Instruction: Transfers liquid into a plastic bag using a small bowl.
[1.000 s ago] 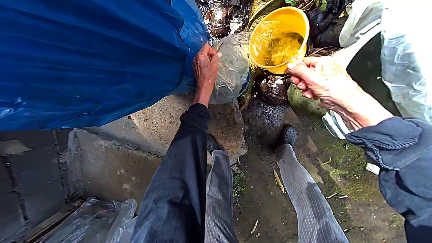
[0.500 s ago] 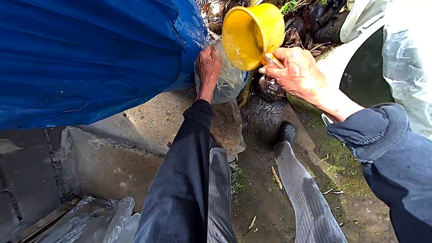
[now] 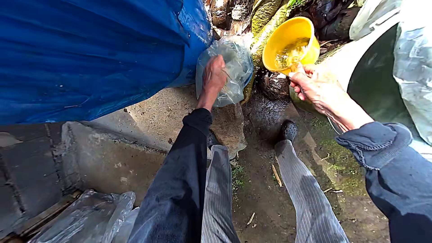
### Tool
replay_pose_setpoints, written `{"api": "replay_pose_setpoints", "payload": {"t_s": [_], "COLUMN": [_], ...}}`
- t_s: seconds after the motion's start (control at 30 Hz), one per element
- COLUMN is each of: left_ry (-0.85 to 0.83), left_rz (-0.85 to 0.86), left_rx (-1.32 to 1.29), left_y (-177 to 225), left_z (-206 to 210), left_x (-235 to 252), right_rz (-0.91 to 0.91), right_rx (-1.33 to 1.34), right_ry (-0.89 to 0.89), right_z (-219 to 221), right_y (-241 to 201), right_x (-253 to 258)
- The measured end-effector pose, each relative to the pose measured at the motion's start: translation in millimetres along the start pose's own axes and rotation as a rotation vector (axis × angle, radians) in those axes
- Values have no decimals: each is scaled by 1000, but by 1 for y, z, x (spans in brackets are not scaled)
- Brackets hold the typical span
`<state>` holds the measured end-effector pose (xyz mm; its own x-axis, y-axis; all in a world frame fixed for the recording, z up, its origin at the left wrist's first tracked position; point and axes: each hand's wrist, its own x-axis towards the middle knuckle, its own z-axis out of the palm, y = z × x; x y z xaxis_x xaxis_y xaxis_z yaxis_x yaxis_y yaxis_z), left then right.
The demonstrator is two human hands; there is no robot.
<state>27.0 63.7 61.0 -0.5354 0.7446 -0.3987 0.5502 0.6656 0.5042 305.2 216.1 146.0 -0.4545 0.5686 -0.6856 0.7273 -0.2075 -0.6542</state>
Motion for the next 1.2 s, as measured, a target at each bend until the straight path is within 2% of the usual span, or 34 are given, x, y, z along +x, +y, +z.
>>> {"api": "replay_pose_setpoints", "payload": {"t_s": [0.1, 0.2, 0.27, 0.33, 0.43, 0.53, 0.6, 0.7, 0.8, 0.93, 1.07, 1.1, 1.2], "left_ry": [-52, -161, -161, -140, -100, 131, 227, 192, 260, 135, 32, -9, -71], "left_rz": [96, 76, 66, 18, -156, -237, -177, 32, 60, 6, 1, 1, -45], "left_rx": [91, 98, 55, 26, -46, -401, -522, -472, -413, -617, -841, -797, -436], "left_y": [1, 11, 9, 13, 19, 2, -3, 1, 13, 45, 46, 45, 43], "left_z": [23, 43, 60, 66, 51, 21, -3, -31, -39, -30, -31, -37, -50], "left_x": [-11, -15, -15, -14, -12, -6, -4, -3, -1, -9, -34, -47, -107], "right_rz": [-100, -233, -227, -255, -350, -370, -288, -138, -98, -117, -99, -99, -100], "right_rx": [-220, -401, -525, -616, -652, -453, -222, 50, 245, 368, 530, 539, 523], "right_ry": [-2, -12, -35, -70, -107, -151, -169, -152, -110, -58, -65, -55, -43], "right_z": [-4, 1, 8, 16, 23, 19, 14, 21, 52, 103, 126, 127, 130], "right_y": [3, -15, -31, -43, -56, -61, -62, -63, -58, -54, -54, -51, -48], "right_x": [-14, -6, 6, 14, 20, 25, 26, 21, 27, 50, 59, 60, 63]}}
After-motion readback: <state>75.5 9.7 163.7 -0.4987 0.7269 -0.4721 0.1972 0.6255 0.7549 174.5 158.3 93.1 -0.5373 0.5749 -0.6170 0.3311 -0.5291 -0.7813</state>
